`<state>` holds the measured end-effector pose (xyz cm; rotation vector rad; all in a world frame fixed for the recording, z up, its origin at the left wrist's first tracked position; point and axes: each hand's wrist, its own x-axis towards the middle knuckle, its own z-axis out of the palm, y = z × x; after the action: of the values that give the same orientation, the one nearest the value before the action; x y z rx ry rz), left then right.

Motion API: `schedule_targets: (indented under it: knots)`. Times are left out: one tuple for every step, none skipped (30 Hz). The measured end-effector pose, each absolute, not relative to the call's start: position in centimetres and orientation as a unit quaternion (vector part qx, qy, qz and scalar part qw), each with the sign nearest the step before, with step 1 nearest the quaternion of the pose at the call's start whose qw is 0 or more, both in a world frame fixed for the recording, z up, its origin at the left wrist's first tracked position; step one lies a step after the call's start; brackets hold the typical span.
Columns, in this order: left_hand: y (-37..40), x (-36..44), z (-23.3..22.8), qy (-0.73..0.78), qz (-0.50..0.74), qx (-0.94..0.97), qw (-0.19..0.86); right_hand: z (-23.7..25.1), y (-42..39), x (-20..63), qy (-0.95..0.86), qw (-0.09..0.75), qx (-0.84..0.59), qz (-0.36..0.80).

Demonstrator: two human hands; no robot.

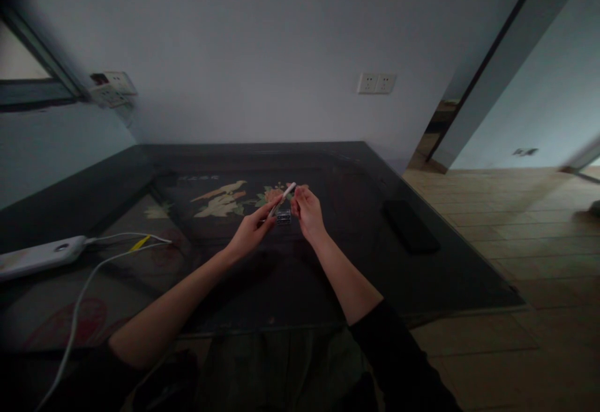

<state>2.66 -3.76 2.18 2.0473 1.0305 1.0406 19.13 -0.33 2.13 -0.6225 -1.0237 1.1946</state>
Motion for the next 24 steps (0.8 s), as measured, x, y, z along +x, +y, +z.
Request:
schedule_targets:
  knots:
    - [-3.78, 2.71, 2.11, 0.385, 0.393, 0.776, 0.309, 2.15, -0.33, 19.14, -0.451, 0.664, -0.274, 0.53]
    - [-3.81, 2.76, 2.05, 0.381, 0.392, 0.778, 0.309, 2.15, -0.32, 19.15, -0.45, 0.665, -0.271, 0.53]
    - [-3.83, 2.8, 2.02, 0.378, 0.392, 0.781, 0.308, 2.13, -0.32, 19.16, -0.45, 0.667, -0.268, 0.53]
    - [-3.85, 2.83, 2.02, 0.376, 0.392, 0.782, 0.305, 2.11, -0.31, 19.16, -0.45, 0.668, -0.264, 0.53]
    - [-3.87, 2.84, 2.04, 0.376, 0.391, 0.784, 0.302, 2.09, -0.3, 19.15, -0.451, 0.669, -0.263, 0.53]
    - [-3.87, 2.83, 2.08, 0.378, 0.391, 0.785, 0.298, 2.06, -0.29, 19.14, -0.45, 0.669, -0.263, 0.53]
    - [-3.85, 2.81, 2.12, 0.382, 0.392, 0.784, 0.293, 2.03, -0.28, 19.13, -0.449, 0.668, -0.264, 0.531]
    - [-3.81, 2.78, 2.14, 0.386, 0.394, 0.782, 0.289, 2.01, -0.28, 19.12, -0.448, 0.667, -0.266, 0.532]
    - [-3.74, 2.75, 2.14, 0.391, 0.397, 0.78, 0.285, 1.99, -0.28, 19.1, -0.448, 0.666, -0.268, 0.533]
    - [-3.66, 2.72, 2.11, 0.394, 0.4, 0.778, 0.283, 1.97, -0.27, 19.08, -0.448, 0.664, -0.269, 0.535]
    - [-3.57, 2.69, 2.04, 0.396, 0.403, 0.775, 0.282, 1.95, -0.27, 19.05, -0.448, 0.663, -0.269, 0.536]
    - [-3.46, 2.66, 1.96, 0.399, 0.406, 0.772, 0.282, 1.94, -0.26, 19.02, -0.448, 0.663, -0.269, 0.536]
    - [-3.35, 2.62, 1.86, 0.402, 0.41, 0.769, 0.283, 1.92, -0.26, 19.0, -0.448, 0.664, -0.269, 0.535]
    - [-3.25, 2.59, 1.76, 0.406, 0.413, 0.764, 0.284, 1.9, -0.26, 18.97, -0.448, 0.665, -0.27, 0.533]
    - [-3.16, 2.55, 1.68, 0.411, 0.416, 0.759, 0.286, 1.88, -0.27, 18.94, -0.447, 0.665, -0.271, 0.532]
    - [-3.09, 2.52, 1.61, 0.415, 0.419, 0.755, 0.287, 1.87, -0.28, 18.91, -0.448, 0.665, -0.274, 0.532]
    - [-3.05, 2.49, 1.57, 0.419, 0.421, 0.751, 0.288, 1.85, -0.3, 18.89, -0.449, 0.664, -0.276, 0.531]
    - [-3.02, 2.47, 1.55, 0.421, 0.422, 0.749, 0.29, 1.84, -0.31, 18.87, -0.45, 0.662, -0.276, 0.532]
    - [-3.02, 2.47, 1.55, 0.421, 0.422, 0.748, 0.293, 1.83, -0.31, 18.86, -0.452, 0.661, -0.275, 0.532]
    - [-3.04, 2.48, 1.56, 0.419, 0.424, 0.747, 0.295, 1.82, -0.31, 18.86, -0.453, 0.662, -0.273, 0.531]
    - [-3.07, 2.49, 1.57, 0.416, 0.425, 0.746, 0.299, 1.81, -0.3, 18.87, -0.453, 0.663, -0.27, 0.531]
    - [-3.11, 2.52, 1.57, 0.411, 0.426, 0.747, 0.303, 1.81, -0.28, 18.89, -0.453, 0.665, -0.267, 0.53]
    - [-3.14, 2.54, 1.56, 0.407, 0.425, 0.748, 0.307, 1.82, -0.26, 18.92, -0.452, 0.666, -0.265, 0.53]
    - [-3.17, 2.56, 1.54, 0.403, 0.422, 0.75, 0.31, 1.84, -0.25, 18.96, -0.452, 0.666, -0.264, 0.531]
